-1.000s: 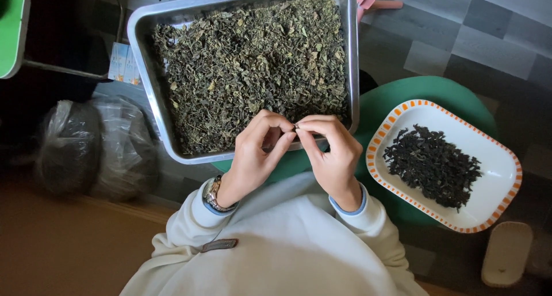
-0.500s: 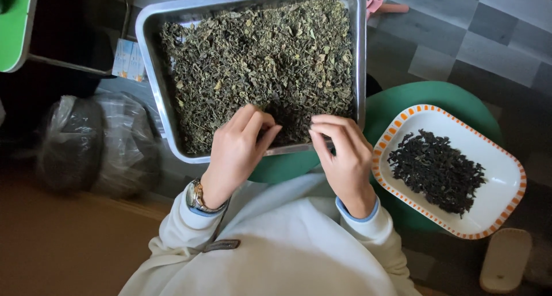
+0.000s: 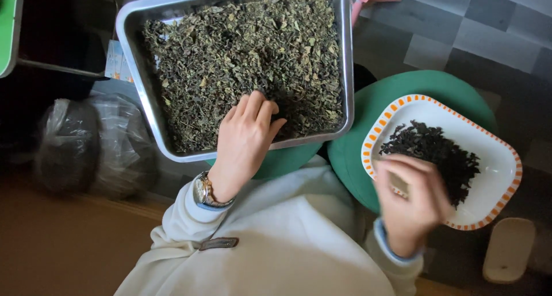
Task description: The person sits with a metal tray of dried green leaves and a small white plate. They use both hands to pick up small portions of the leaves from the tray, separate them, and place the selected pieces onto the plate.
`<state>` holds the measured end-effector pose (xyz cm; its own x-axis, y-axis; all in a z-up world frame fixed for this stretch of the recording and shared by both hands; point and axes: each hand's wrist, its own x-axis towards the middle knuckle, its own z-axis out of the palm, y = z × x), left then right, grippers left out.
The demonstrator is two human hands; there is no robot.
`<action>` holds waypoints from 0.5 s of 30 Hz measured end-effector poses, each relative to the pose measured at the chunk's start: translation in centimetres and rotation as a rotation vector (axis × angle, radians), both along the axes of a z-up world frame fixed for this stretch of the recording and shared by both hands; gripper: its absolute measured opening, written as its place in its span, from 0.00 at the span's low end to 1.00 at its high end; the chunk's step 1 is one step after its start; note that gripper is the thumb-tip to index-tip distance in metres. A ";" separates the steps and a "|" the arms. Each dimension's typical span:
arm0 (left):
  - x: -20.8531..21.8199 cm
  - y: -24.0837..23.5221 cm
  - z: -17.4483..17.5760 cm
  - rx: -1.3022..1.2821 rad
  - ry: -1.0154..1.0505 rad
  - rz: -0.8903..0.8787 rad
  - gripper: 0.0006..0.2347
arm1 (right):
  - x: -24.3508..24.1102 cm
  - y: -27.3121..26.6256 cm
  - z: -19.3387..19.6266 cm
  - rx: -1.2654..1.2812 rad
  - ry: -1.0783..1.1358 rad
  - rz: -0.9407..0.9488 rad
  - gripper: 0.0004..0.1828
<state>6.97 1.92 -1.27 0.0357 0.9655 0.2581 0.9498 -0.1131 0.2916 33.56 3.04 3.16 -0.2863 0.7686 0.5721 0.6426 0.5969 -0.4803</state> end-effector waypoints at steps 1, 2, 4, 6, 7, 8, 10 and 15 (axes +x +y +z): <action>0.0 0.1 -0.1 -0.002 0.003 -0.004 0.11 | 1.7 -0.3 -0.5 -0.002 0.003 -0.004 0.09; 0.1 0.1 -0.2 -0.016 0.024 0.000 0.11 | 3.4 -0.6 -1.0 0.012 -0.036 -0.084 0.08; 0.2 0.1 -0.4 -0.031 0.046 0.004 0.11 | 6.6 -1.4 -1.8 0.025 -0.074 -0.164 0.09; 0.3 0.5 -0.6 -0.025 0.057 -0.014 0.10 | 9.3 -2.2 -2.4 -0.028 -0.061 -0.267 0.05; 0.3 0.8 -0.6 -0.014 0.061 -0.018 0.10 | 10.1 -2.2 -2.7 -0.018 -0.056 -0.272 0.05; 0.4 0.8 -0.7 -0.017 0.057 -0.018 0.09 | 11.1 -2.3 -2.8 -0.018 -0.114 -0.321 0.05; 0.6 0.8 -0.9 -0.025 0.052 -0.020 0.09 | 12.2 -2.5 -3.0 -0.023 -0.173 -0.372 0.06; 0.6 0.9 -1.1 -0.050 0.073 -0.015 0.08 | 11.8 -2.4 -3.0 -0.009 -0.118 -0.357 0.06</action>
